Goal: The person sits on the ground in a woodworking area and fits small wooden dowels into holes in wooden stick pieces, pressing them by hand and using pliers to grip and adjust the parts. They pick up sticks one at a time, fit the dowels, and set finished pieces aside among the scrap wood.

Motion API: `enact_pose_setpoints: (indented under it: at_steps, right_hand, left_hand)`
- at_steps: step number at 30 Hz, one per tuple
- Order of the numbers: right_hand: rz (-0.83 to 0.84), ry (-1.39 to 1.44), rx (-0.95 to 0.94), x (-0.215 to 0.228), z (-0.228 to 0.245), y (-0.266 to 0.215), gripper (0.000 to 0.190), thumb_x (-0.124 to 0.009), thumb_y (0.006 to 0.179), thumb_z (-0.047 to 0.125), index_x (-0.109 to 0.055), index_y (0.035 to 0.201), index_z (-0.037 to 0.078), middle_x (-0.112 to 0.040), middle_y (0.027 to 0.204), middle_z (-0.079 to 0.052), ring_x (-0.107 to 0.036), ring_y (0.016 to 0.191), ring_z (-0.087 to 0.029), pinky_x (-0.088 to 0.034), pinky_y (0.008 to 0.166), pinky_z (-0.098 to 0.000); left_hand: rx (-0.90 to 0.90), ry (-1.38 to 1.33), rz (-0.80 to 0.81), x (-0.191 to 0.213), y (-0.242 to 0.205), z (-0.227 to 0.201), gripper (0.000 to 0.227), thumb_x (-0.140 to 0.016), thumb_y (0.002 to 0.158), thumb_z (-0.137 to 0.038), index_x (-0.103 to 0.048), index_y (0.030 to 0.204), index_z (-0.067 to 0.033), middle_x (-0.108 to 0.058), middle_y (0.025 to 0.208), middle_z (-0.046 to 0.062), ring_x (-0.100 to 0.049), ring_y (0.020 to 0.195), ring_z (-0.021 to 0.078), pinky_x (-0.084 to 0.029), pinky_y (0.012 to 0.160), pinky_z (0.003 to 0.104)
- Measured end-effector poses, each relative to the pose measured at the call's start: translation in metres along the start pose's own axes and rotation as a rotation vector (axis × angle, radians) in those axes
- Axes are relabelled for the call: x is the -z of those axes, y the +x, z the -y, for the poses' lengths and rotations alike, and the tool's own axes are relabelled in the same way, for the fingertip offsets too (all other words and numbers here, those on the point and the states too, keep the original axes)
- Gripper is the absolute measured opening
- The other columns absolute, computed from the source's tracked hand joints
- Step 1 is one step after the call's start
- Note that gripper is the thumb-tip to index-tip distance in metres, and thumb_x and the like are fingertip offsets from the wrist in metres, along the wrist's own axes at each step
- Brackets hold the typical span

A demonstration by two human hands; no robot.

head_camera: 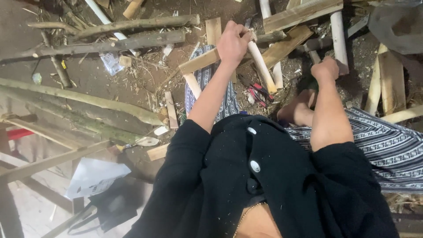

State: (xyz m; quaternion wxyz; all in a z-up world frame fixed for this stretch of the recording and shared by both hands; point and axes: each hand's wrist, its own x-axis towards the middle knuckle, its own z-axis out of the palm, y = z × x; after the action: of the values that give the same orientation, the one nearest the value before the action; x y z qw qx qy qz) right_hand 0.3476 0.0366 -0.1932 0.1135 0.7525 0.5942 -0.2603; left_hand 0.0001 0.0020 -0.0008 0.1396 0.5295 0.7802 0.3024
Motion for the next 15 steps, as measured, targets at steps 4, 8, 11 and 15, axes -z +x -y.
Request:
enact_pose_setpoints:
  at_steps: [4, 8, 11, 15]
  right_hand:
    - [-0.152, 0.223, 0.023, -0.009, -0.016, 0.005, 0.023, -0.072, 0.086, 0.017, -0.072, 0.103, 0.001, -0.073, 0.098, -0.02, -0.069, 0.089, -0.043, -0.054, 0.077, -0.0486]
    - [-0.268, 0.297, 0.226, 0.024, -0.012, 0.003, 0.024, -0.083, 0.075, 0.025, -0.079, 0.087, 0.005, -0.071, 0.08, -0.019, -0.063, 0.067, -0.041, -0.049, 0.061, -0.0512]
    - [-0.09, 0.835, 0.333, 0.085, 0.035, -0.031, 0.006, -0.072, 0.087, -0.002, -0.066, 0.088, -0.001, -0.066, 0.077, -0.008, -0.059, 0.053, -0.015, -0.049, 0.046, -0.0296]
    - [0.042, 0.899, 0.477, 0.17, 0.115, -0.114, 0.001, -0.066, 0.104, 0.004, -0.067, 0.104, 0.003, -0.059, 0.074, 0.001, -0.057, 0.057, -0.007, -0.046, 0.048, -0.0223]
  left_hand:
    - [0.045, 0.017, 0.023, -0.004, 0.001, 0.005, 0.019, -0.07, 0.082, -0.033, -0.076, 0.077, -0.0153, -0.057, 0.086, -0.001, -0.062, 0.07, 0.0187, -0.052, 0.069, 0.033]
    - [0.081, 0.01, 0.07, 0.003, 0.006, 0.003, 0.02, -0.069, 0.084, -0.031, -0.076, 0.077, -0.0134, -0.06, 0.089, 0.0, -0.063, 0.073, 0.0201, -0.053, 0.07, 0.035]
    - [0.064, -0.021, 0.041, -0.002, 0.005, 0.007, 0.017, -0.071, 0.082, -0.031, -0.077, 0.076, -0.0156, -0.059, 0.087, -0.002, -0.062, 0.071, 0.0169, -0.052, 0.068, 0.032]
    - [-0.033, -0.037, -0.07, -0.011, 0.003, 0.007, 0.018, -0.07, 0.079, -0.028, -0.075, 0.07, -0.0129, -0.059, 0.082, 0.0, -0.061, 0.065, 0.0176, -0.05, 0.059, 0.032]
